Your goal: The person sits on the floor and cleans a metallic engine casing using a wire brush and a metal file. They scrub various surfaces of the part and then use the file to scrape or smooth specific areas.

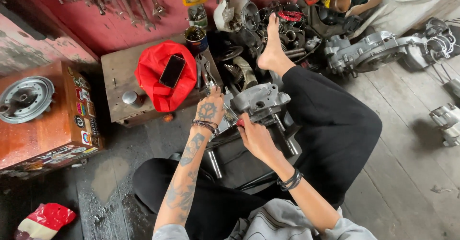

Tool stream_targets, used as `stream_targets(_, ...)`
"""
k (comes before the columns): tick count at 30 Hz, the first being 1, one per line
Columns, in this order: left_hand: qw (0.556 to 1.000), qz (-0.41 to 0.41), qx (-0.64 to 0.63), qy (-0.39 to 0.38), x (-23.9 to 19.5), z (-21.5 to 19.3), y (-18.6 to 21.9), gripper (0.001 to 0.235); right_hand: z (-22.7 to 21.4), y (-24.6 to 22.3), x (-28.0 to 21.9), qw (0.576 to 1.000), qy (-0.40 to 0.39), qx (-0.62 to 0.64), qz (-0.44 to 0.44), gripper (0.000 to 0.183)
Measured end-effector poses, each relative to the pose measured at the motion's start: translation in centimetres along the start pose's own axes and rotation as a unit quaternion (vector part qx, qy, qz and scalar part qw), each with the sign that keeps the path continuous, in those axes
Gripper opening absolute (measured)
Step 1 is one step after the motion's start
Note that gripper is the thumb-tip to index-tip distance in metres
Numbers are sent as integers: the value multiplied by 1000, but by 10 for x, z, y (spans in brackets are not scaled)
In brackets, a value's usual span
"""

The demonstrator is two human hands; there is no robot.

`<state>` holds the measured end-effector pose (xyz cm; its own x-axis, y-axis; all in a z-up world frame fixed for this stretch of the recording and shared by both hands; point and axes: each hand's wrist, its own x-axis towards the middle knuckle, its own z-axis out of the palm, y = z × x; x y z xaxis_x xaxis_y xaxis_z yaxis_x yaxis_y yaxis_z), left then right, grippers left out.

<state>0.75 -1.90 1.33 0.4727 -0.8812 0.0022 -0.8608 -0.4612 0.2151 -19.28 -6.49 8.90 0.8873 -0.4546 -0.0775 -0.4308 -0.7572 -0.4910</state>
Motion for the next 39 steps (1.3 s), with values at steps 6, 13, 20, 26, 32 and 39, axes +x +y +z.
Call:
stream_targets(6, 996, 65, 48, 33, -8, -7, -4, 54, 1, -4, -6, 1000, 13, 10, 8, 16)
stream_targets(13, 995, 60, 78, 33, 10, 34, -20, 51, 1, -3, -3, 1000, 12, -9, 0, 16)
stream_targets(20, 994, 63, 81, 46, -2, 6, -11, 53, 3, 2, -1, 1000, 7, 9, -5, 14)
stream_targets(26, 990, 62, 77, 100, -6, -5, -12, 41, -18, -1, -9, 999, -17, -35, -8, 19)
stream_targets(32, 985, 65, 54, 152, -24, -40, -1, 23, -63, -21, -50, 981, -77, -179, -1, 30)
stream_targets(39, 980, 44, 89, 171, -16, -17, -16, 13, -66, -12, -25, 972, -89, -214, -41, 36)
